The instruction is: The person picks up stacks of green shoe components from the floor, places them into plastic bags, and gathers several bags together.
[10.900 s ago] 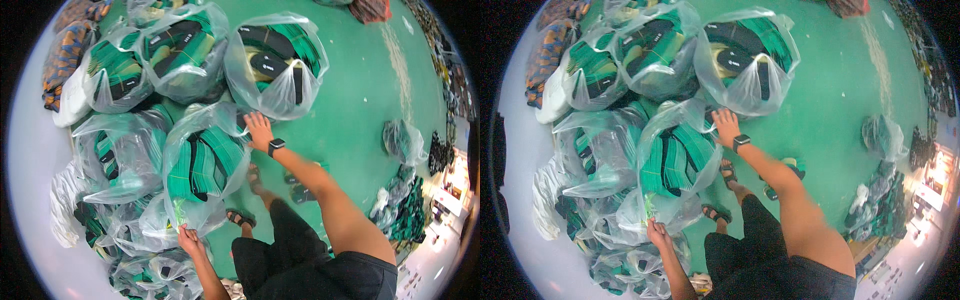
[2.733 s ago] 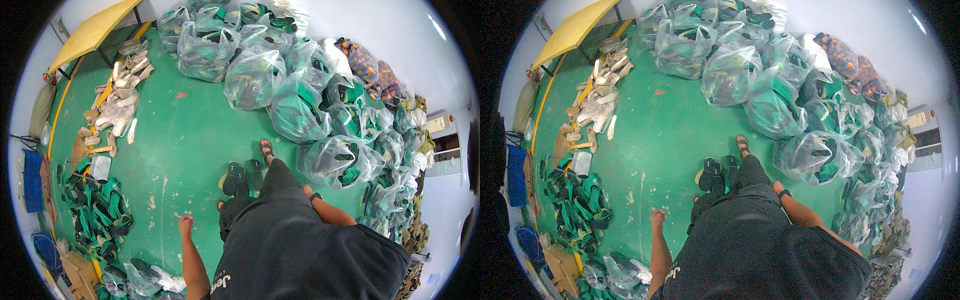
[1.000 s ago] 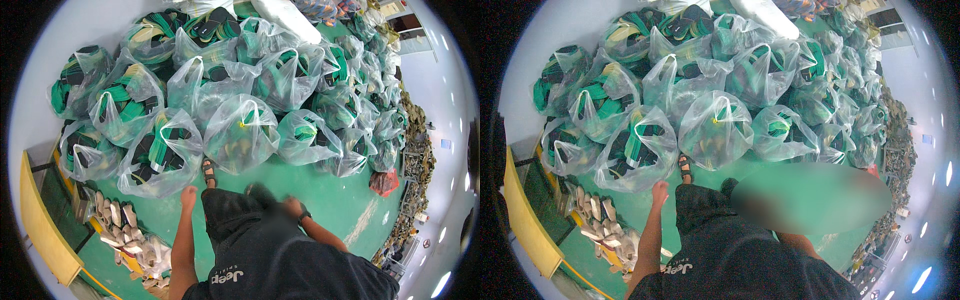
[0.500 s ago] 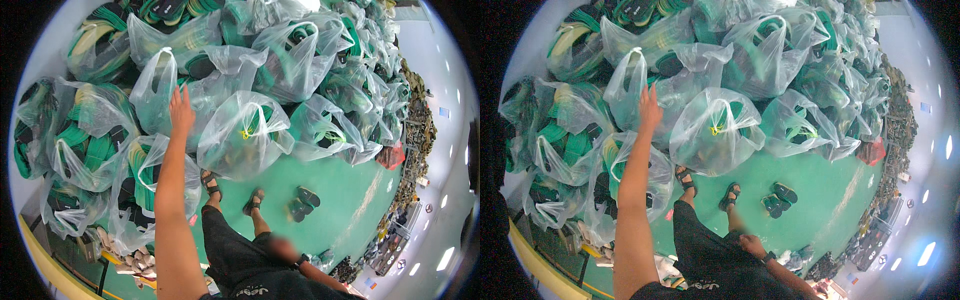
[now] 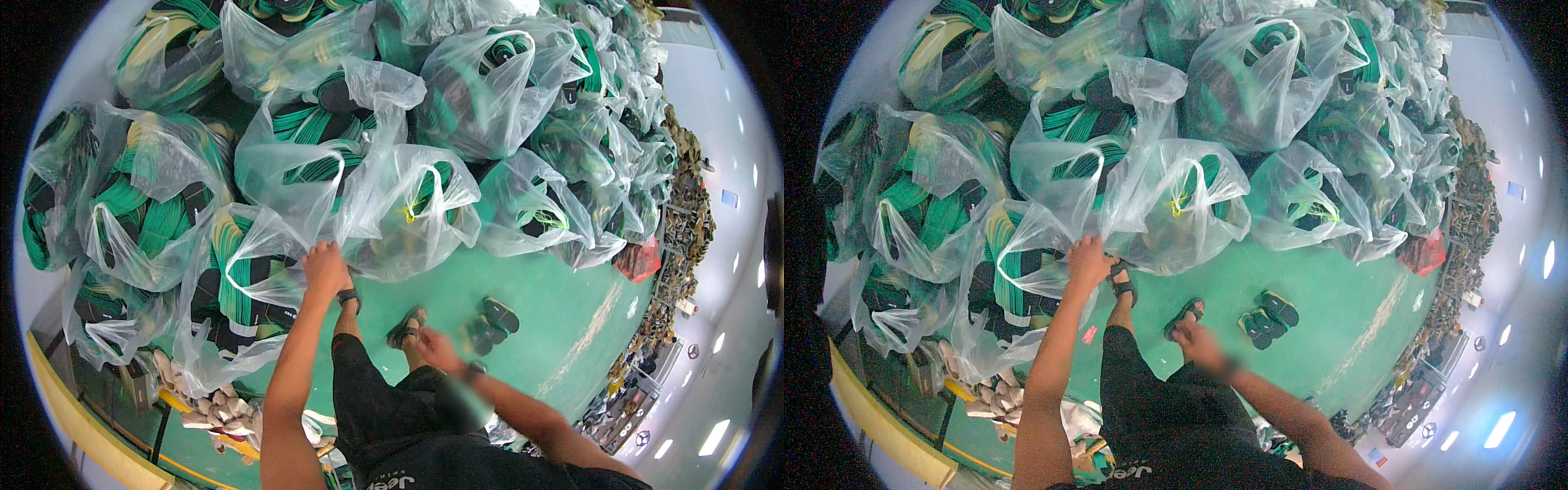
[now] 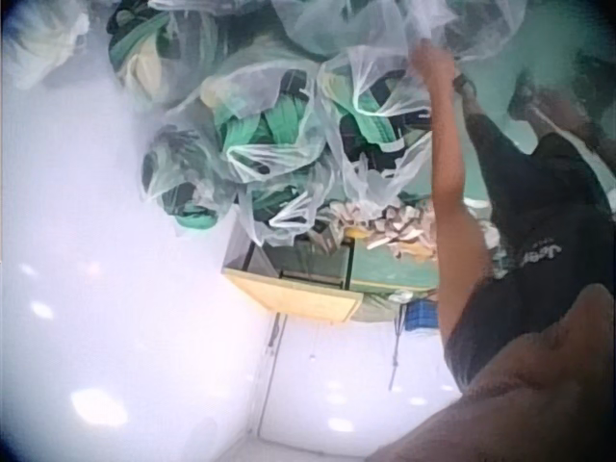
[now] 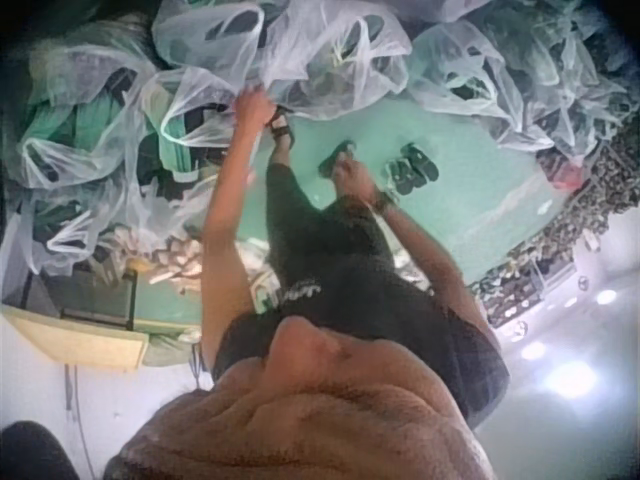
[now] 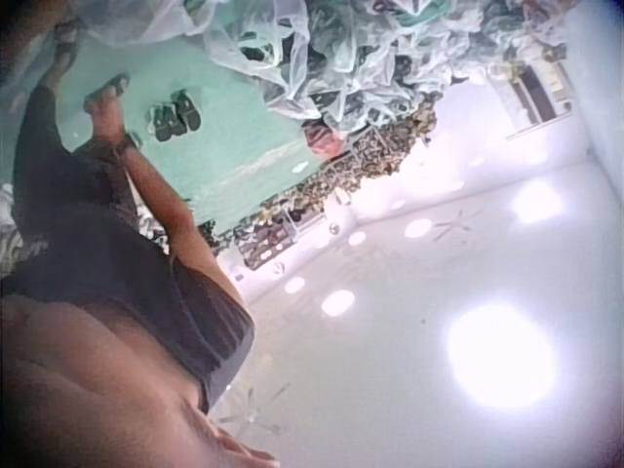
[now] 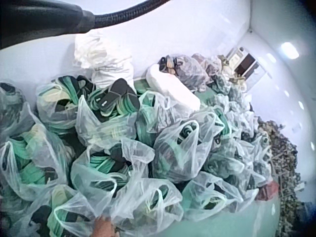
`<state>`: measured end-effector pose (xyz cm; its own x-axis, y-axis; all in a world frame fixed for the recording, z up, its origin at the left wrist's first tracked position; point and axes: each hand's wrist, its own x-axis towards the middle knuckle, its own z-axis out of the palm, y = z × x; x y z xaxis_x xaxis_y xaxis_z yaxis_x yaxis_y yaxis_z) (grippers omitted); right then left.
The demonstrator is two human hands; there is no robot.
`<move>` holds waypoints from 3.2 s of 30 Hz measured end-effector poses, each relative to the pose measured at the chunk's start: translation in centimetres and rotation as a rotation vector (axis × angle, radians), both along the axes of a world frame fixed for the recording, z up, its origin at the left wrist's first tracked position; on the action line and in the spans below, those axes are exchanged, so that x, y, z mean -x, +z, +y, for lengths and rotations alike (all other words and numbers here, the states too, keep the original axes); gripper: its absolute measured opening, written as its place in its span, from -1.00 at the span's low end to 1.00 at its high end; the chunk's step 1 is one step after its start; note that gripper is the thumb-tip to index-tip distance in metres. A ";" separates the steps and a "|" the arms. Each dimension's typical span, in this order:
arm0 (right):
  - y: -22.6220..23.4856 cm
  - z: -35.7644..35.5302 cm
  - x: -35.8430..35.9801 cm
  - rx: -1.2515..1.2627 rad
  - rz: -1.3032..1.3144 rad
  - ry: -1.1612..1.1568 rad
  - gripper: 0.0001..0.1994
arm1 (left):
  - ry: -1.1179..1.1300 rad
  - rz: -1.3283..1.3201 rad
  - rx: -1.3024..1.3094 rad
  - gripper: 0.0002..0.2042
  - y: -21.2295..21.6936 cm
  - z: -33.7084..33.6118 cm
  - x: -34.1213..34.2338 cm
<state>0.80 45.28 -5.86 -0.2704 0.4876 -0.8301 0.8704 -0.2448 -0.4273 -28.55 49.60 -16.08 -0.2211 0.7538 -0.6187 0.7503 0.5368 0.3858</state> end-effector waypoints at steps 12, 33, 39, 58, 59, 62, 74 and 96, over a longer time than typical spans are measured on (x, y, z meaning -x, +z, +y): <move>-12.2 19.2 22.5 -0.613 0.360 0.955 -0.59 | 0.835 -0.247 -0.139 -0.25 -2.8 -3.4 4.2; -14.1 15.2 22.3 -0.555 -0.021 1.000 -0.52 | 0.903 -0.235 -0.260 -0.24 -4.4 -6.8 0.7; -10.4 15.0 16.7 -0.716 -0.119 1.000 -0.60 | 1.664 -0.856 -0.409 -0.33 -4.2 -9.1 0.7; -6.2 -18.3 -7.8 -0.099 0.301 0.752 -0.83 | -0.086 -0.004 0.030 -0.92 -4.1 -63.4 -21.4; -6.9 -20.0 -10.5 -0.161 0.348 0.795 -0.83 | -0.168 -0.010 -0.088 -0.92 -3.1 -66.4 -24.6; -3.8 -23.8 -14.5 -0.296 0.142 1.146 -0.79 | 0.325 -0.262 0.302 -0.87 -1.9 -75.9 -36.4; 0.6 -32.2 -31.1 0.082 -0.231 0.032 -0.74 | 0.835 -0.270 0.101 -0.87 11.6 -79.5 -17.8; 6.9 -50.8 27.5 0.349 0.264 -0.266 -0.79 | 0.761 0.730 -0.629 -0.30 7.8 -54.5 56.3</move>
<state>-26.68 -5.53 1.02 -0.3973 0.2740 -0.8758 0.6316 -0.6107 -0.4776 -84.84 -4.93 -8.24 -0.8772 0.4041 0.2591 0.4757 0.8041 0.3564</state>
